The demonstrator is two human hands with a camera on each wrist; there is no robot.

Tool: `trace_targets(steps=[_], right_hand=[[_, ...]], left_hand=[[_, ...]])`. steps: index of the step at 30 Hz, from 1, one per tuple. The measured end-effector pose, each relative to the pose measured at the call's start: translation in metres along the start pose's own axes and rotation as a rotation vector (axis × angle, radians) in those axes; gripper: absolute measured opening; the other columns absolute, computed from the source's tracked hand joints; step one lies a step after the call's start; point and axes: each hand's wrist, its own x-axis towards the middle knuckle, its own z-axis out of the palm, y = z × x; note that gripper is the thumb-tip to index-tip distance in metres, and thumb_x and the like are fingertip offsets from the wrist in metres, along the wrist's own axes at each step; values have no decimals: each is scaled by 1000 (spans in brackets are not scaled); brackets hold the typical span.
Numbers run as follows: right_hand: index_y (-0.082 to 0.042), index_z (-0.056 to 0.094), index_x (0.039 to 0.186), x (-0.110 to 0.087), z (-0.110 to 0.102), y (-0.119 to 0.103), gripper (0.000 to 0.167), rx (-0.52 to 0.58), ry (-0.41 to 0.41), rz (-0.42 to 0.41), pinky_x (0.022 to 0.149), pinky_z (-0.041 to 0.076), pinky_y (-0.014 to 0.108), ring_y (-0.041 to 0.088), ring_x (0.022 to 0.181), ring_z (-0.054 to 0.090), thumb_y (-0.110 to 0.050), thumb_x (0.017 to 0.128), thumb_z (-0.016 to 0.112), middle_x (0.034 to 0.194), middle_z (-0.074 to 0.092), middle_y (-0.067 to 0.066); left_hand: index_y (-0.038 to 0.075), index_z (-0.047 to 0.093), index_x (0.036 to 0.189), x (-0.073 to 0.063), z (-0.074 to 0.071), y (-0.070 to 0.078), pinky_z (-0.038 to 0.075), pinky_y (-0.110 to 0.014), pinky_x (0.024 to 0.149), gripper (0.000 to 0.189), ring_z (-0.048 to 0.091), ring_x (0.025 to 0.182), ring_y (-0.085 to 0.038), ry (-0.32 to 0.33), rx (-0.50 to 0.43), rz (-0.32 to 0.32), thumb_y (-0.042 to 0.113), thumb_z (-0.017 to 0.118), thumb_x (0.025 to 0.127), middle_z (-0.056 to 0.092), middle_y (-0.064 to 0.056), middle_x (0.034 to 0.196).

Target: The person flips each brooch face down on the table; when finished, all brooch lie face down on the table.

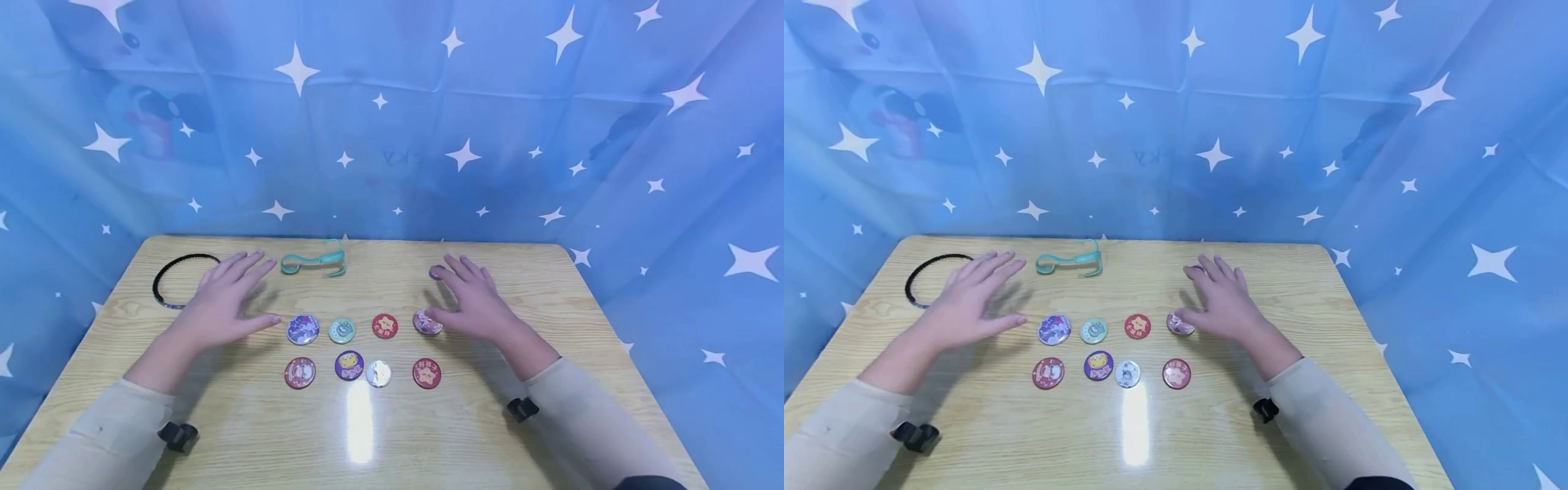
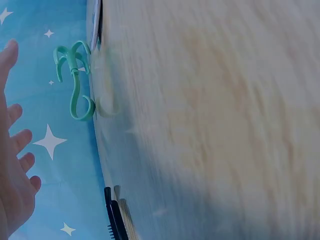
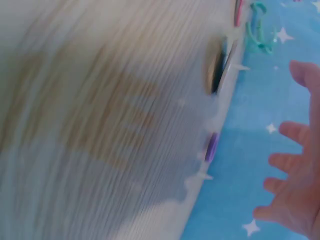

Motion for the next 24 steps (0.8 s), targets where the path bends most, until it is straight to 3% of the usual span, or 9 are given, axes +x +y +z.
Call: trace_targets(steps=[6,10,17,21,24], right_hand=[[-9,55,153,5,8,-12,76,87,41,-74,122,16,70,51,154,28,-50,92,76,167,38,21],[-7,62,147,7,15,-21,68,176,47,-107,121,25,67,48,152,34,-44,92,79,163,44,20],[-4,66,140,8,34,-50,56,413,55,4,115,42,58,40,144,48,-33,95,81,155,54,20],[-4,68,137,9,46,-64,50,471,72,40,117,41,55,36,142,51,-31,96,80,151,58,19],[-3,69,134,10,53,-72,48,477,85,21,119,37,55,36,142,51,-29,96,80,149,60,20]], left_hand=[[10,46,161,-2,4,7,25,-76,115,88,40,146,-49,81,-91,34,45,84,89,43,-21,163],[7,52,155,-8,12,13,33,-72,114,79,45,142,-48,82,-175,15,37,85,91,50,-21,157],[7,52,155,-15,25,22,42,-66,111,71,51,139,-43,-4,-302,-67,35,81,96,55,-18,153],[3,58,148,-18,32,24,47,-63,107,63,57,133,-41,2,-354,-38,29,82,96,60,-17,147],[-1,64,140,-20,39,25,47,-61,108,55,60,130,-41,25,-392,0,21,83,94,64,-18,141]])
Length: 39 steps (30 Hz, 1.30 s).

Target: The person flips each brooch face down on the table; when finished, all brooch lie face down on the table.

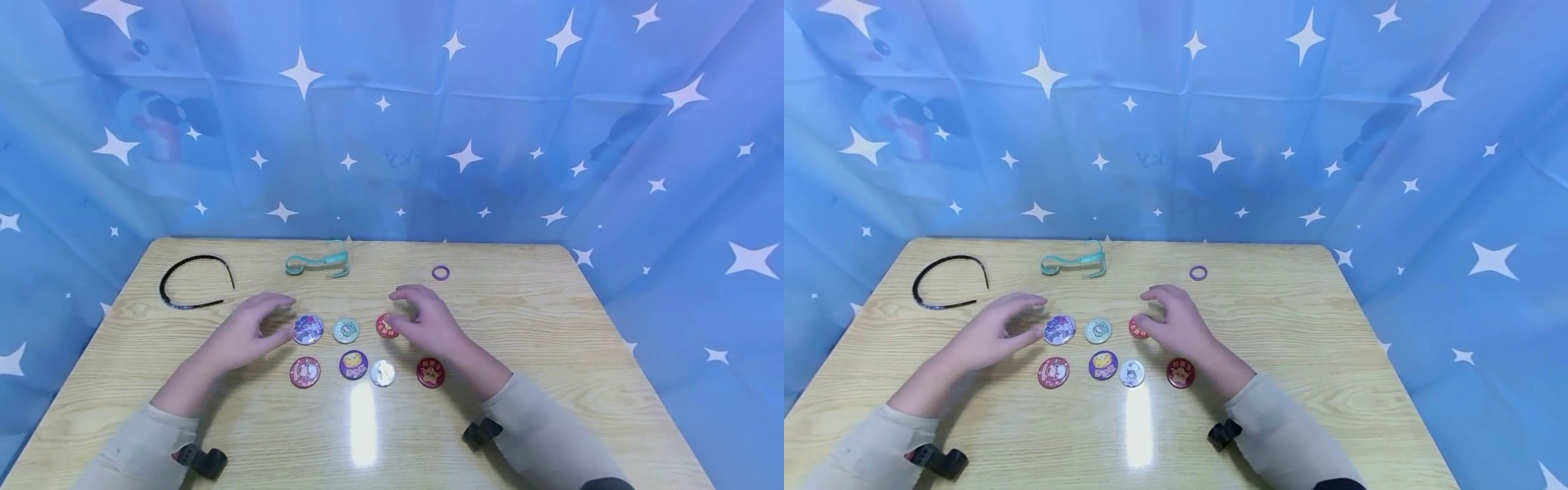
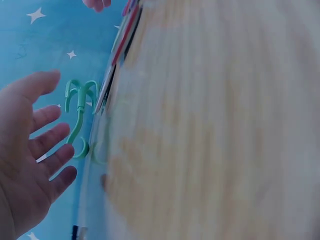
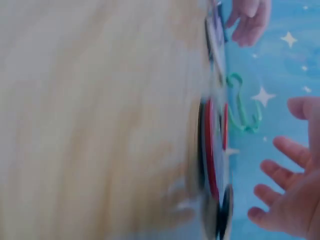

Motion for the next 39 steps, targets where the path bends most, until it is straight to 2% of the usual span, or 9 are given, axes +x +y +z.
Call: trace_targets(steps=[3,7,11,15,21,24,28,34,39], right_hand=[[-1,71,131,0,9,-3,45,5,-6,-32,119,36,56,38,142,49,-26,95,81,147,61,20],[-2,75,125,-2,24,-7,38,-44,-1,-99,117,38,56,39,138,51,-25,95,80,138,66,18],[-6,77,118,-5,41,-11,33,-125,10,-152,115,39,56,39,135,54,-29,95,79,131,70,14],[-11,79,114,-5,58,-16,30,-212,25,-185,116,37,59,38,136,54,-33,94,78,129,71,12],[-18,79,112,0,76,-29,29,-389,36,-217,120,34,55,36,139,54,-42,96,76,130,70,5],[-20,78,116,7,84,-37,37,-484,24,-222,121,33,51,33,138,55,-52,101,68,130,69,3],[-21,77,120,16,94,-44,44,-549,-4,-214,121,33,49,30,135,56,-58,104,59,131,68,2],[-22,77,125,28,109,-51,46,-618,-27,-166,120,34,46,27,133,55,-59,103,61,131,67,1],[-22,76,131,34,120,-54,49,-628,-42,-132,118,36,45,25,133,55,-59,102,63,133,67,1]], left_hand=[[-4,67,135,-1,8,-2,45,-62,109,49,61,128,-42,15,-34,-4,16,83,93,66,-20,137],[-4,69,131,-3,20,-4,44,-62,108,45,60,128,-44,50,-67,-95,16,83,93,68,-21,134],[-1,72,127,-5,30,-6,34,-65,114,44,55,132,-47,77,-50,-157,19,85,90,68,-22,135],[1,74,125,-6,34,-6,24,-69,117,47,48,137,-50,78,-29,-166,22,88,85,64,-24,140],[1,75,124,-4,37,-4,25,-70,116,48,44,138,-52,73,-21,-160,21,90,82,62,-25,142],[1,76,123,-4,37,-3,24,-71,115,48,43,138,-52,76,-13,-162,19,91,81,61,-25,142],[2,76,123,-4,37,-2,23,-71,115,49,42,138,-53,73,-8,-173,20,93,80,61,-25,143],[3,75,124,-5,36,-4,22,-72,115,50,41,139,-53,70,5,-170,20,92,81,60,-25,144],[4,76,124,-7,34,-5,23,-72,114,49,42,138,-53,81,15,-162,19,93,81,61,-25,143]])
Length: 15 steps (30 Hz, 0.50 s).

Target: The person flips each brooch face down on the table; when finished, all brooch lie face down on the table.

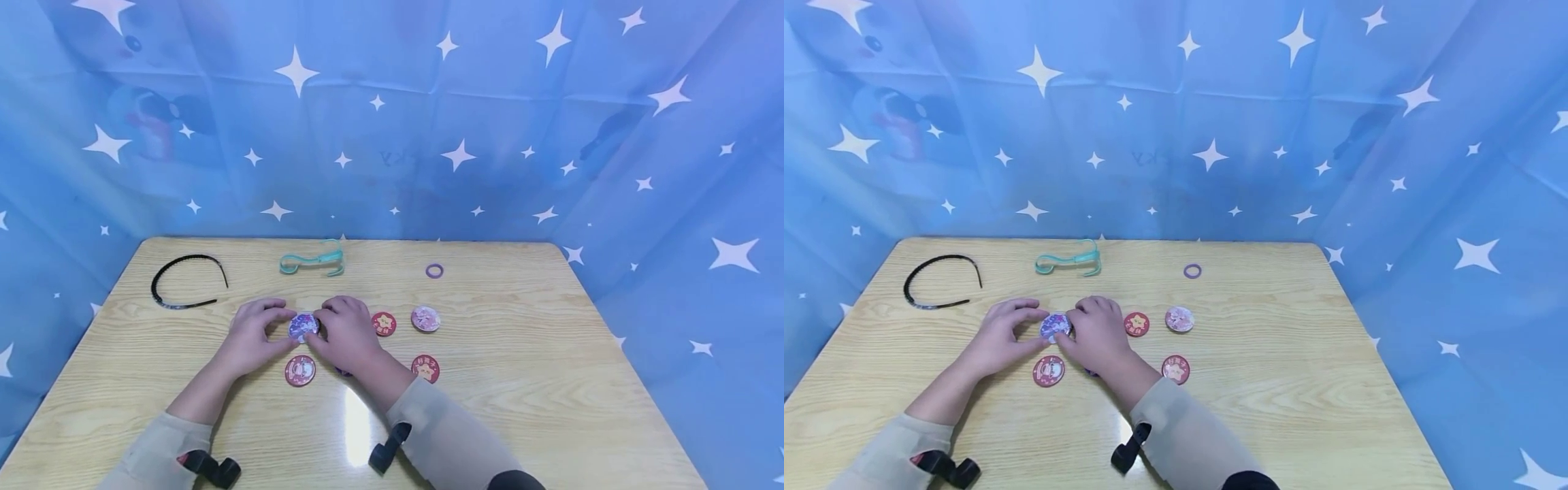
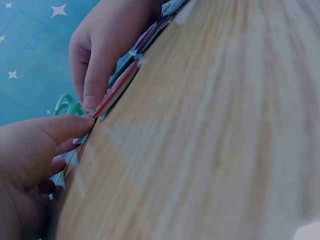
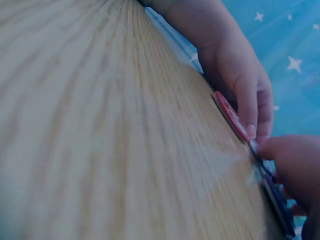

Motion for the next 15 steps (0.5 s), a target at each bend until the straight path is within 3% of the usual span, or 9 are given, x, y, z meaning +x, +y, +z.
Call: trace_targets(steps=[15], right_hand=[[-21,73,137,-2,10,6,46,206,-15,47,120,30,51,23,142,48,-50,103,69,143,62,-1]], left_hand=[[8,77,124,0,-1,-4,24,-72,114,42,43,139,-51,-5,7,-4,18,90,85,61,-22,143]])
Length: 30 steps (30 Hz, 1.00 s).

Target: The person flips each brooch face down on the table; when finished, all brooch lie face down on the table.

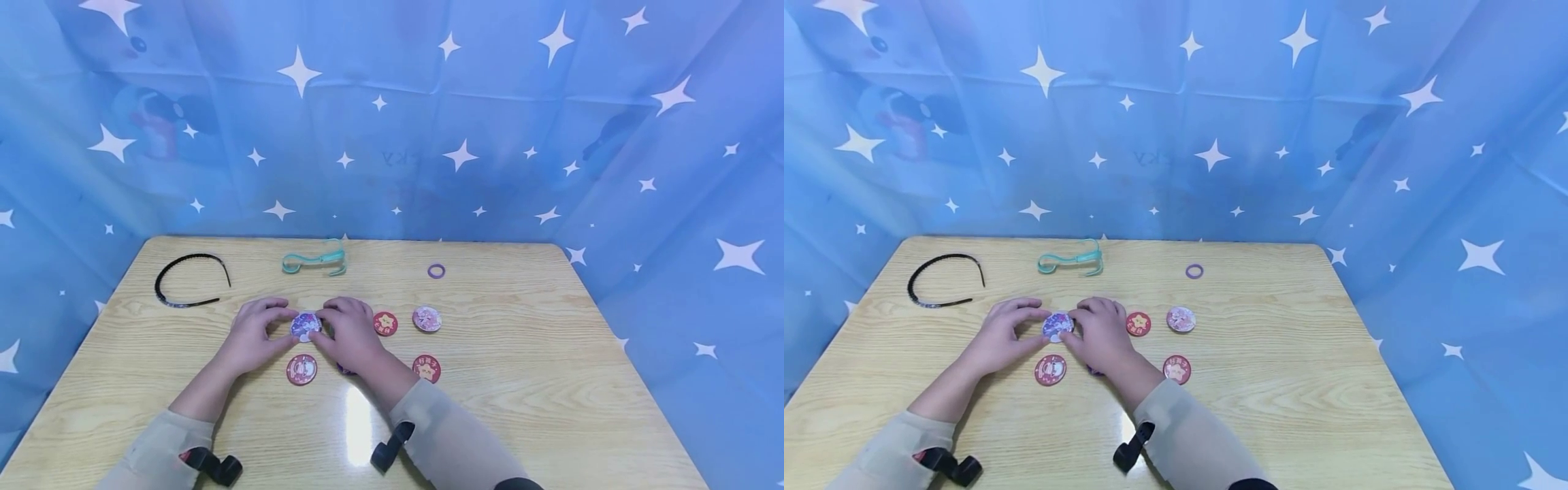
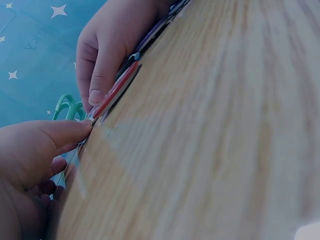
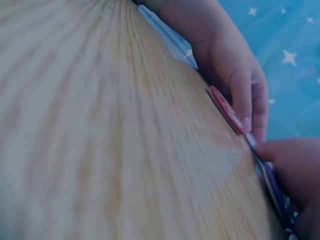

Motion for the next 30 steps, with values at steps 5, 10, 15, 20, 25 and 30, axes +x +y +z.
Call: trace_targets(steps=[5,10,15,20,25,30], right_hand=[[-19,76,132,2,-4,2,39,143,13,30,119,30,54,25,140,50,-39,97,79,141,66,-2],[-20,78,127,2,-8,2,37,278,27,67,120,27,54,25,140,51,-30,92,86,137,69,-5],[-23,78,125,2,-6,3,36,294,45,65,119,29,53,23,139,52,-29,91,87,133,71,-8],[-24,76,126,2,-5,4,37,317,44,82,120,27,54,23,140,51,-29,91,87,129,72,-8],[-23,75,127,2,-5,3,38,333,36,94,121,26,54,25,141,50,-30,91,87,128,72,-7],[-23,76,124,1,-6,4,36,347,44,104,122,25,55,26,141,50,-29,91,87,126,73,-7]], left_hand=[[8,77,123,1,-1,0,25,-70,113,42,45,136,-48,1,-13,-6,18,91,85,66,-18,135],[7,77,122,1,-1,2,28,-65,110,42,49,128,-43,15,-31,-6,15,92,84,70,-12,119],[8,77,120,1,-1,3,30,-63,108,39,50,125,-40,22,-48,-13,13,92,84,69,-5,106],[9,77,120,1,-1,3,33,-63,106,37,48,127,-40,28,-107,-28,10,90,85,69,2,95],[7,76,124,0,-1,2,37,-61,101,39,48,127,-41,39,-123,-20,8,88,87,72,1,95],[10,76,125,-1,2,1,38,-55,98,41,50,126,-37,45,-133,-11,6,88,86,75,1,102]])
